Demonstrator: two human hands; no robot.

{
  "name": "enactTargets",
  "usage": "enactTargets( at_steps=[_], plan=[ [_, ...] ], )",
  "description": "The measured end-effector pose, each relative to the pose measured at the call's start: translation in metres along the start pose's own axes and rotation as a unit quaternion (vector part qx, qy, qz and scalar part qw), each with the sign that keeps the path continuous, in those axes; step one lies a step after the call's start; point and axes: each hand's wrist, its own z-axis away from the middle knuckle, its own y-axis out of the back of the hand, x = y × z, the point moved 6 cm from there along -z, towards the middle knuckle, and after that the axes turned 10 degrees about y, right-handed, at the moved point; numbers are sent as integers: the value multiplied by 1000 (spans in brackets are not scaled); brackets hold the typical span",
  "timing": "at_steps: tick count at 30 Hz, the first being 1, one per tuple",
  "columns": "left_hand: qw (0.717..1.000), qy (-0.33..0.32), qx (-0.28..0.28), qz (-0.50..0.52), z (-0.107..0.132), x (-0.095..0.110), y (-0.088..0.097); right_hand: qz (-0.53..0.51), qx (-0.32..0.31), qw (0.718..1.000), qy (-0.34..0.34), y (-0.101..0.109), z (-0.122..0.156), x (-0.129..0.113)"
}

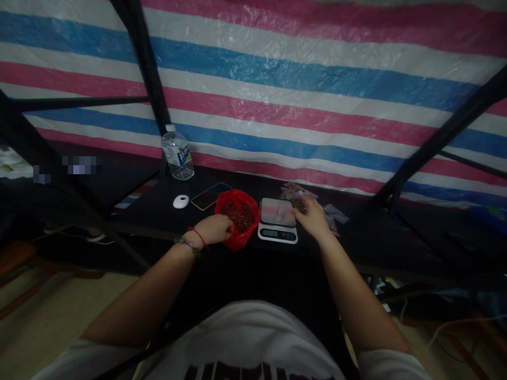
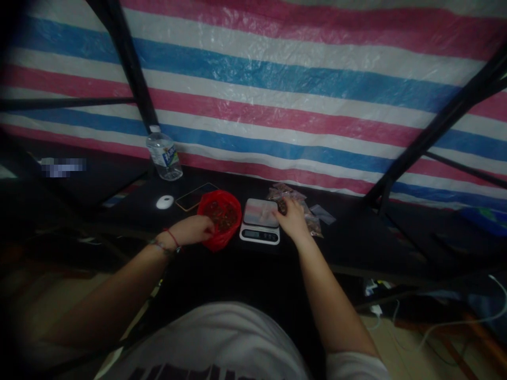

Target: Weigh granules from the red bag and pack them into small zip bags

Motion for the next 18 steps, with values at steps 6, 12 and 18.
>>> enactTargets(
  at_steps=[6, 12, 18],
  plan=[
    [999, -43, -22, 21, 2, 4, 0, -44, -102, 992, 52, -47, -24, -29],
    [991, -16, 123, 56, -6, -2, 23, -165, -19, 986, 29, -31, -30, -53],
    [996, -22, 76, 39, -9, -7, 7, -323, -135, 937, 14, -48, -21, -125]
  ],
)
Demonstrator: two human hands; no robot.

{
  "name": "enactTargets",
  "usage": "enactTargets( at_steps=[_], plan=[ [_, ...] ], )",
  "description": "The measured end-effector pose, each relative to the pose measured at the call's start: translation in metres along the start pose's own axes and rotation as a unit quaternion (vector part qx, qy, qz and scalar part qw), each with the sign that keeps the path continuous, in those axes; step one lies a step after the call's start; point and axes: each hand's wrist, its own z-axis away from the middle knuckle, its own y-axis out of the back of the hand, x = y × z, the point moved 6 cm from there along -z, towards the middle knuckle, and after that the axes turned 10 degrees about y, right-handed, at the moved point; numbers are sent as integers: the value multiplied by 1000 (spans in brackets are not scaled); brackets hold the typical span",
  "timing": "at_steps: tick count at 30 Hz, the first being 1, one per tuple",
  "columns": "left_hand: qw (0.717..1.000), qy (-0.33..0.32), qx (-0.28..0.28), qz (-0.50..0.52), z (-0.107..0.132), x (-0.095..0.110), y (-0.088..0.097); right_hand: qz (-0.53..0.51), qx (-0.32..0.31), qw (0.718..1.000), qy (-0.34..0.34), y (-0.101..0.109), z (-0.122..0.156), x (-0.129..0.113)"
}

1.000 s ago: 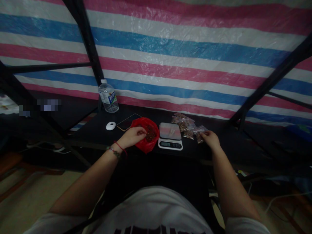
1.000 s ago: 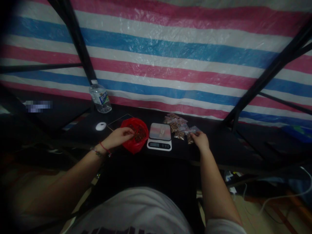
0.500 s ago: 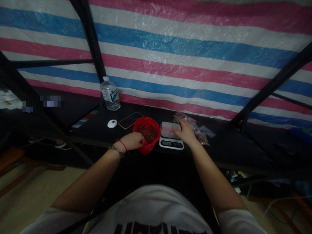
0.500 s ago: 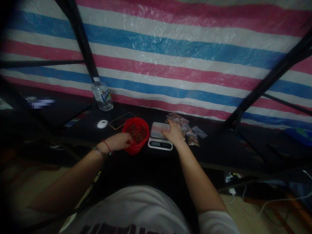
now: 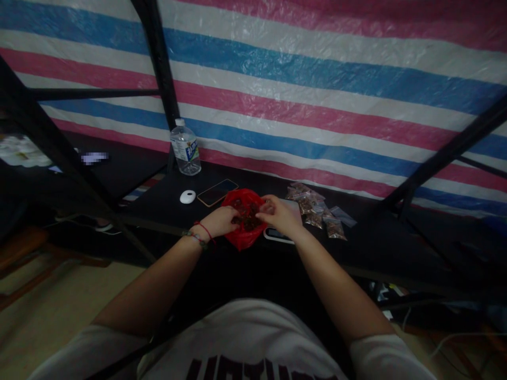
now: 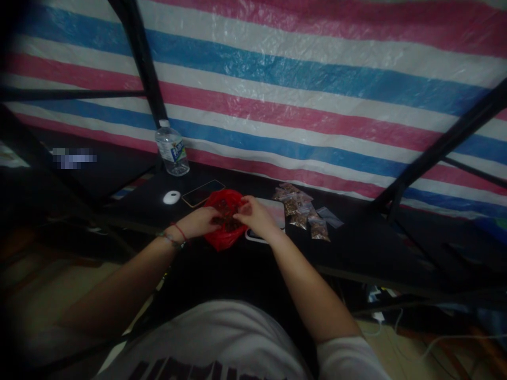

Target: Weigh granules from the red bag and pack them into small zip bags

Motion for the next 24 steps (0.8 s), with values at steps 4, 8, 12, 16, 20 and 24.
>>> enactTargets(
  at_steps=[4, 8, 12, 16, 20, 24],
  plan=[
    [999, 17, -17, -44, 4, -2, -1, 87, -106, 990, -22, -30, -6, -3],
    [996, 30, -31, -72, 4, -5, -1, 235, -200, 950, 44, -42, -12, -11],
    [994, 45, -30, -92, 2, -8, -1, 317, -255, 911, 64, -52, -16, -15],
    [992, 58, -16, -107, 2, -10, -2, 362, -307, 879, 53, -61, -20, -11],
    [995, 53, 1, -85, 3, -7, -3, 381, -314, 869, 31, -62, -25, -5],
    [995, 57, 0, -79, 4, -6, -6, 366, -312, 876, 34, -64, -25, -3]
  ],
)
